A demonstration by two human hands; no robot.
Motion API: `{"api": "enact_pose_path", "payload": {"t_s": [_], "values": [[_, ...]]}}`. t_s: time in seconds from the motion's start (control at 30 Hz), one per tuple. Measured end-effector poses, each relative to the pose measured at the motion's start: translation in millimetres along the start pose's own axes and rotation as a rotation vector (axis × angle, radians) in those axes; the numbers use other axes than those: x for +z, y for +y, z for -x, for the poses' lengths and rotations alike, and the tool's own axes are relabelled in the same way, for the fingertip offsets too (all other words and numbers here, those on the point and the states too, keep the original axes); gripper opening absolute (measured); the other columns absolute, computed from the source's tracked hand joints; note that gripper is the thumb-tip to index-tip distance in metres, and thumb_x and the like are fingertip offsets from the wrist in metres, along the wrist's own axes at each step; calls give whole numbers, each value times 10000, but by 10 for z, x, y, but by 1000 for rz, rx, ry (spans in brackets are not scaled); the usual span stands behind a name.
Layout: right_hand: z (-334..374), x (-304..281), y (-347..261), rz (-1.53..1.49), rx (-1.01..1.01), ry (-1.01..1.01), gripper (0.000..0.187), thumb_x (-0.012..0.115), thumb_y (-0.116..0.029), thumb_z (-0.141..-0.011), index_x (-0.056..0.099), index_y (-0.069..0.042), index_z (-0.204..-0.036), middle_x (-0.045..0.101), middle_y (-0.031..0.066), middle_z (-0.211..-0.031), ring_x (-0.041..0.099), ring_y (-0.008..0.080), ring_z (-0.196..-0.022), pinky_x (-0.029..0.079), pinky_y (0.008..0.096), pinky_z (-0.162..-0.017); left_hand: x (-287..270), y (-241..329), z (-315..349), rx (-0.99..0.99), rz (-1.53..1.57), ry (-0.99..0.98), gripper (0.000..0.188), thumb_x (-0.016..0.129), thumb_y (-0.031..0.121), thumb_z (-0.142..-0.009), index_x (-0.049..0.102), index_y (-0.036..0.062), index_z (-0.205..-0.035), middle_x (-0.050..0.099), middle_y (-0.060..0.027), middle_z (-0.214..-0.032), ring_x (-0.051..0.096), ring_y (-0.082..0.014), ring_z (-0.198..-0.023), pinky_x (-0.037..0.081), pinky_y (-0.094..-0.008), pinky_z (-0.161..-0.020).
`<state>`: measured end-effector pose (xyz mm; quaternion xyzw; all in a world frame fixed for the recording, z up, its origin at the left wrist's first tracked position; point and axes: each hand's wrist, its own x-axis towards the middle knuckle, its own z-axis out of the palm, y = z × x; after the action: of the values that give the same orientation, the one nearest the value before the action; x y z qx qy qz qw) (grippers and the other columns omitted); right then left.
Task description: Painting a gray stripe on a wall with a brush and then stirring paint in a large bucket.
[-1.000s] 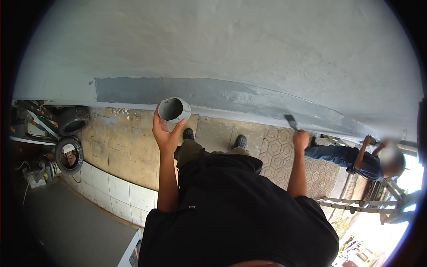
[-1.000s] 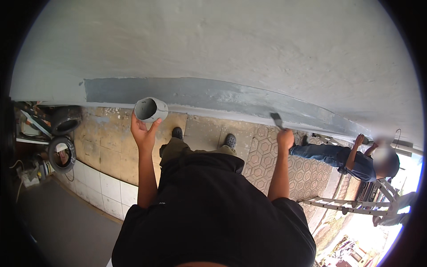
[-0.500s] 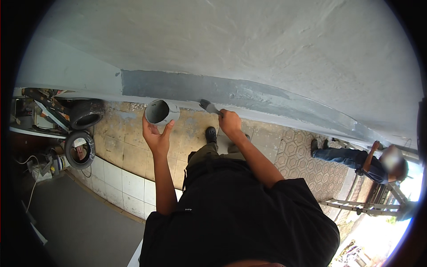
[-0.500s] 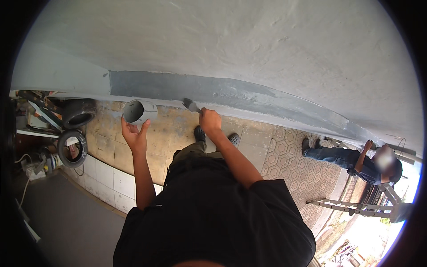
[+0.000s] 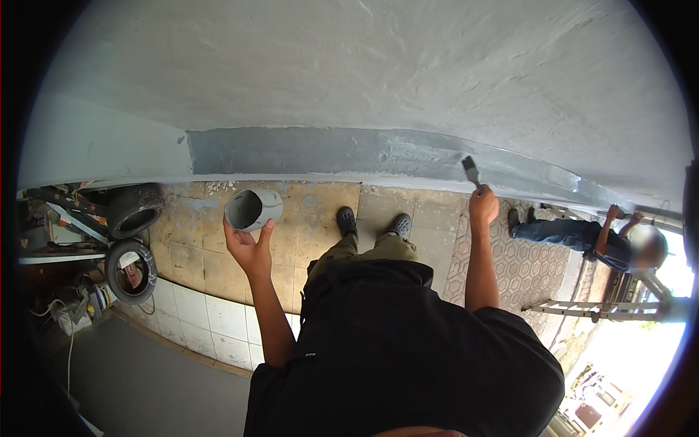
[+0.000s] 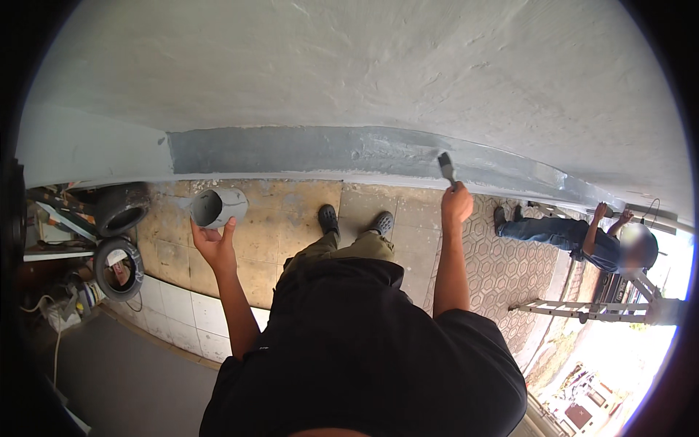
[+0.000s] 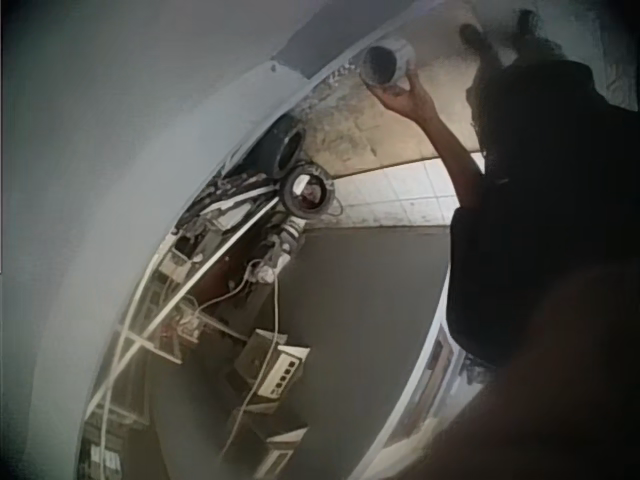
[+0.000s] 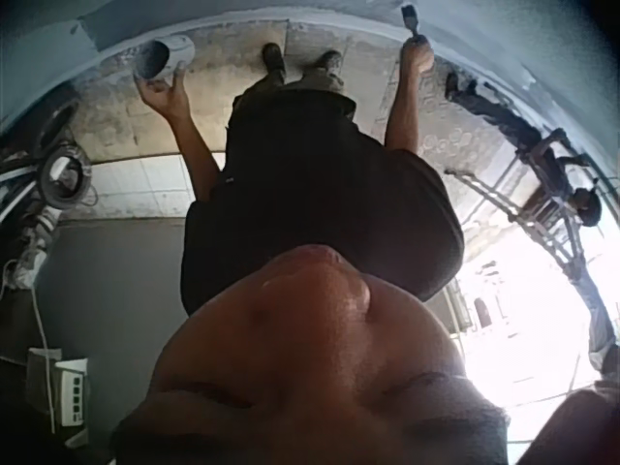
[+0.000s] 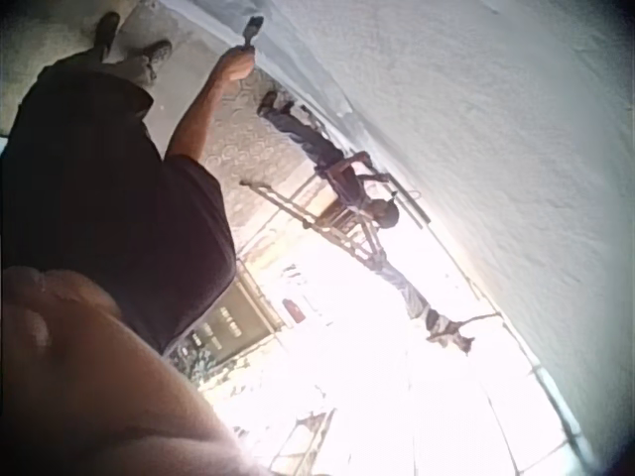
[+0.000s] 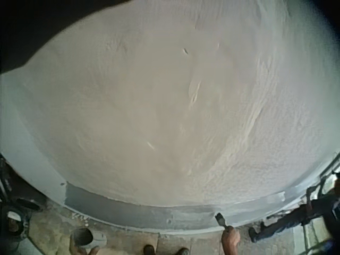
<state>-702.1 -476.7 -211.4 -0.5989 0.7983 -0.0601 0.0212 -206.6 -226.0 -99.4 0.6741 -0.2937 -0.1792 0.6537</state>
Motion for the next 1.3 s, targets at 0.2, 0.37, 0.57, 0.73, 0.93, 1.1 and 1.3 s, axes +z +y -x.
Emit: {"api": "enact_pose_path", "payload": {"t_s": [0.2, 0.37, 0.57, 0.73, 0.93, 1.1, 1.3], "values": [[-40, 349, -235, 15, -94, -130, 509, 714, -509, -925, 692, -35, -1108, 740, 269, -932, 725, 454, -907, 567, 546, -751, 92, 60, -128, 38, 10, -83, 775, 883, 16, -799, 482, -16, -1462, 561, -153, -1446, 532, -261, -1346, 361, -395, -1181], [372, 1090, -392, -664, 51, -202, 805, 619, -770, -908, 598, -24, -1212, 677, 164, -816, 640, 284, -628, 504, 411, -580, 243, 79, -170, 40, 3, -111, 798, 896, 16, -782, 479, -20, -1461, 574, -160, -1428, 543, -264, -1335, 370, -393, -1174], [1066, -94, -964, -2161, 319, -1450, 1276, 577, -1009, -598, 423, -101, -1482, 464, 52, -992, 363, 120, -720, 323, 273, -630, 56, -36, 4, 4, -43, -102, 806, 873, 3, -799, 449, -30, -1483, 550, -174, -1462, 525, -270, -1365, 357, -394, -1187], [1180, -474, -1189, -2284, 50, -1673, 1575, 699, -1006, -320, 349, -111, -1567, 426, 41, -1029, 375, 113, -754, 332, 260, -647, 193, 36, 49, 22, -39, -135, 801, 872, 1, -798, 451, -30, -1479, 552, -174, -1457, 526, -268, -1361, 359, -393, -1184], [1071, -836, -1322, -2293, -315, -1788, 1707, 873, -876, -333, 141, -55, -1637, 384, 28, -1008, 381, 94, -722, 328, 249, -616, 291, 75, 85, 40, -18, -173, 801, 873, -6, -794, 454, -28, -1476, 554, -171, -1452, 525, -270, -1357, 358, -395, -1183], [1021, -1041, -1297, -2253, -451, -1766, 1751, 848, -905, -308, 111, -33, -1634, 375, 22, -980, 372, 85, -697, 314, 241, -606, 322, 113, 130, 41, -7, -170, 797, 875, -6, -793, 457, -28, -1471, 560, -171, -1444, 529, -273, -1352, 362, -397, -1180], [928, -1105, -1192, -2092, -164, -1577, 1196, 665, -859, -783, 305, -40, -1577, 424, 14, -955, 340, 58, -641, 271, 225, -554, 406, 187, 134, 58, -6, -188, 808, 902, 27, -776, 476, -24, -1460, 559, -172, -1476, 537, -272, -1358, 387, -403, -1176]]}}
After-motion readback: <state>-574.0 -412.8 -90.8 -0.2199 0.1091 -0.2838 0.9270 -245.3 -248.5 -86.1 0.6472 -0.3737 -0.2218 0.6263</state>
